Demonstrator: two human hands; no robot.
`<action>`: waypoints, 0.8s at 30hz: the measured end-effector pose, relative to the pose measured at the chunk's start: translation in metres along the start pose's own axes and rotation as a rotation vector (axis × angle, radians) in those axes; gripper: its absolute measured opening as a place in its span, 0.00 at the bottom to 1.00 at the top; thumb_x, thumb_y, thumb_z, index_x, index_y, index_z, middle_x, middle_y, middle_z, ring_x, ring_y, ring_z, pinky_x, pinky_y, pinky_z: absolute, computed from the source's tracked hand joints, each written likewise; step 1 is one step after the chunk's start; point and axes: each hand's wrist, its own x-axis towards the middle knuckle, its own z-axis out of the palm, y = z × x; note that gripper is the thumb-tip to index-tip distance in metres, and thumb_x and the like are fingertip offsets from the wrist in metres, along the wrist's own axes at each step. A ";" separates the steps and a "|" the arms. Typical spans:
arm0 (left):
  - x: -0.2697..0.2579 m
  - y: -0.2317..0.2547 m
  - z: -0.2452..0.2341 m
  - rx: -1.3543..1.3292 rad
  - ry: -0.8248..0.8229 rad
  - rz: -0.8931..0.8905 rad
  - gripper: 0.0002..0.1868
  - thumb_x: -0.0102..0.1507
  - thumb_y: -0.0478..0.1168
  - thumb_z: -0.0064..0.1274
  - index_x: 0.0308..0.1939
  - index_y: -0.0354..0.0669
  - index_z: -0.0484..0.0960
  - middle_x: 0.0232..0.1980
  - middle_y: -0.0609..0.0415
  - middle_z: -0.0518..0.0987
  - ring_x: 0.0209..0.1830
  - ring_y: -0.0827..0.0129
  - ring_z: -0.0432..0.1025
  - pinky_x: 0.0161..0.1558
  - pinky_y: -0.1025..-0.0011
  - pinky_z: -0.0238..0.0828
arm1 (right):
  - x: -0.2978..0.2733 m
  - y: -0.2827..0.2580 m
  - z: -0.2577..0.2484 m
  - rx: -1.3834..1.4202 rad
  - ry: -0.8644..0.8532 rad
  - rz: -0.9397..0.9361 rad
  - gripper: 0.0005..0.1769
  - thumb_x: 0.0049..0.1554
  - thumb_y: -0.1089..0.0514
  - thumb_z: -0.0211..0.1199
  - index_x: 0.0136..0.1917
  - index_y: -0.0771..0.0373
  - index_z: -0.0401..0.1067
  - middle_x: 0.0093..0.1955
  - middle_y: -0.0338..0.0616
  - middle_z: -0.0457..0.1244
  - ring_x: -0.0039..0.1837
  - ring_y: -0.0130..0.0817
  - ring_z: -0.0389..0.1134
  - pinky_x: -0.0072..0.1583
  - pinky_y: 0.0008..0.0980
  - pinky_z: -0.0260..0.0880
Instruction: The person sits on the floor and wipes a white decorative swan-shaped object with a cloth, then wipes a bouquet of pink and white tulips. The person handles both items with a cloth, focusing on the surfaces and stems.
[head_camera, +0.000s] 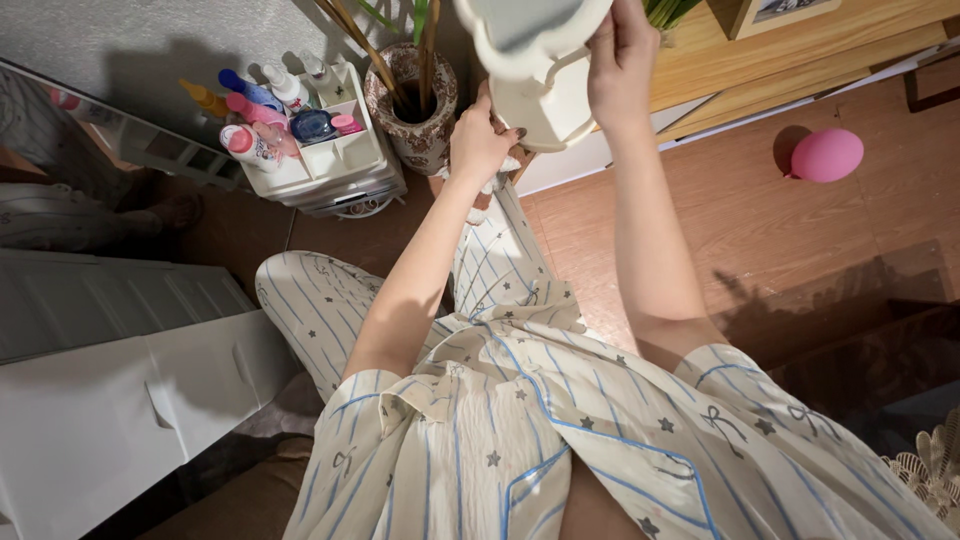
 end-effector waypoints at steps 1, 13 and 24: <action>0.000 0.002 -0.001 -0.004 -0.027 -0.056 0.47 0.52 0.38 0.69 0.73 0.38 0.62 0.47 0.45 0.83 0.49 0.54 0.78 0.49 0.62 0.73 | 0.001 -0.001 0.004 -0.028 0.047 0.032 0.12 0.76 0.56 0.50 0.59 0.68 0.69 0.38 0.39 0.63 0.40 0.27 0.61 0.43 0.33 0.61; 0.012 -0.034 0.036 -0.407 0.010 -0.329 0.19 0.59 0.38 0.57 0.51 0.33 0.74 0.44 0.44 0.83 0.43 0.60 0.80 0.47 0.65 0.75 | -0.011 -0.014 0.000 0.089 0.157 0.231 0.14 0.75 0.55 0.47 0.66 0.65 0.65 0.36 0.34 0.58 0.39 0.23 0.57 0.43 0.26 0.60; -0.010 0.006 -0.064 -0.824 0.084 -0.389 0.19 0.62 0.37 0.47 0.56 0.36 0.69 0.49 0.49 0.78 0.47 0.67 0.77 0.48 0.67 0.78 | -0.004 -0.056 0.004 0.189 -0.180 0.146 0.10 0.79 0.56 0.45 0.66 0.65 0.59 0.63 0.43 0.68 0.66 0.33 0.69 0.69 0.34 0.69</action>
